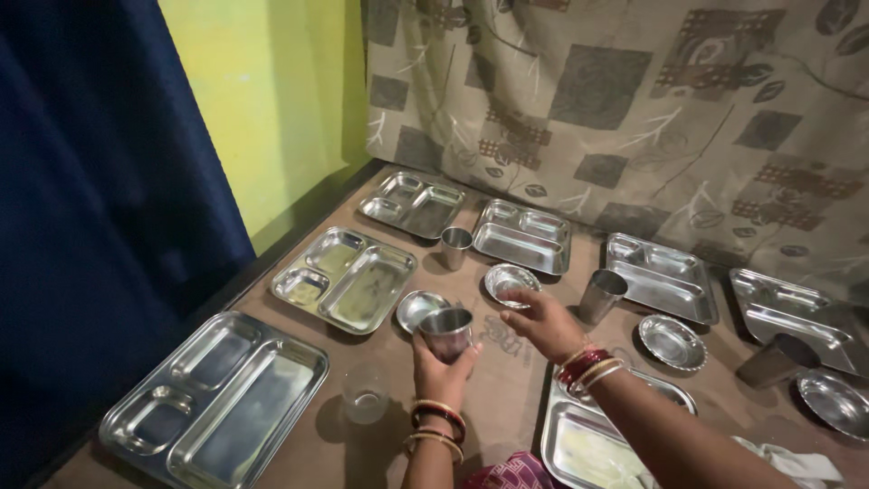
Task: The person wipes multiple stainless steel plates, bowls, cups, and cutlery with a white cloth. The person arranges the cleaned items on a table covered with a patterned cloth.
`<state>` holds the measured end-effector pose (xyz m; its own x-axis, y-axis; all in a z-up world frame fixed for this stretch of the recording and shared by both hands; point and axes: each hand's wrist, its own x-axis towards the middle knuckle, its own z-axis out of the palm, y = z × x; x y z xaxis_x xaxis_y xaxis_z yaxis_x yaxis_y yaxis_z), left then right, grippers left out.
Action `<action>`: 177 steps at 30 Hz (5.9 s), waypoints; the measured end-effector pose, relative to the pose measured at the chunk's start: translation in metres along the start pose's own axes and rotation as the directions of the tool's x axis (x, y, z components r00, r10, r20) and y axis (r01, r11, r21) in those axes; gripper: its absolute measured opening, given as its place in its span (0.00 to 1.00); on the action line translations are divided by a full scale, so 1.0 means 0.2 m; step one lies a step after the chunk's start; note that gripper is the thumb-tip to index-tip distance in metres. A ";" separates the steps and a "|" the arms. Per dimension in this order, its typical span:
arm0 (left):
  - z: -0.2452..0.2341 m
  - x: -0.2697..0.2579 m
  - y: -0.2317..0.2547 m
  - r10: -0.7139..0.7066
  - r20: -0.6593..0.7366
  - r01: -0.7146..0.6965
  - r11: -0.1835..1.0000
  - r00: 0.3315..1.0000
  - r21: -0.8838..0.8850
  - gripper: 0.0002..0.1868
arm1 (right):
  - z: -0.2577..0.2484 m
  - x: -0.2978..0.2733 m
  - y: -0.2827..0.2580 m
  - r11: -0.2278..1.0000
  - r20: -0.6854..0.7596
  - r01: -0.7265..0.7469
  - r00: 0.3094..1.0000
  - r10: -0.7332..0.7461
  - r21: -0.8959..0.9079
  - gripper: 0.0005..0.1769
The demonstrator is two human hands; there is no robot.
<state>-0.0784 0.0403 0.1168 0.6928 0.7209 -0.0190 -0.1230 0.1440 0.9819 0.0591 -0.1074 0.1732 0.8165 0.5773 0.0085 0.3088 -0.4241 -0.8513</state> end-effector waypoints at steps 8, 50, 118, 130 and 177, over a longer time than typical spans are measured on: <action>-0.14 0.54 0.07 0.220 -0.080 -0.205 0.965 0.972 0.162 0.51 | 0.08 0.32 0.00 0.962 -0.037 -0.035 0.999 0.026 -0.270 0.21; -0.81 1.68 -0.04 0.307 -0.087 -0.238 0.861 0.948 0.449 0.46 | 1.07 2.07 0.13 0.706 0.339 0.444 0.893 -0.297 -0.551 0.39; -1.68 0.63 0.09 0.194 -0.486 -0.261 0.962 0.852 -0.074 0.38 | 2.00 -0.16 -0.30 0.628 0.900 0.720 0.430 -0.070 -0.296 0.36; -1.54 0.73 -0.02 0.128 -0.393 -0.161 0.986 0.910 -0.053 0.33 | 1.36 0.80 -0.16 0.592 0.597 0.621 0.754 -0.272 -0.514 0.32; 0.03 0.47 -0.14 0.020 0.492 -0.192 0.933 0.870 0.303 0.52 | -0.02 0.07 0.11 0.952 0.134 0.294 0.950 -0.282 -0.084 0.14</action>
<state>-0.0059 0.0996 0.0880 0.9503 0.2963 0.0956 -0.0330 -0.2094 0.9773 0.0793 -0.1112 0.1557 0.6234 0.7615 0.1775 0.5753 -0.2929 -0.7637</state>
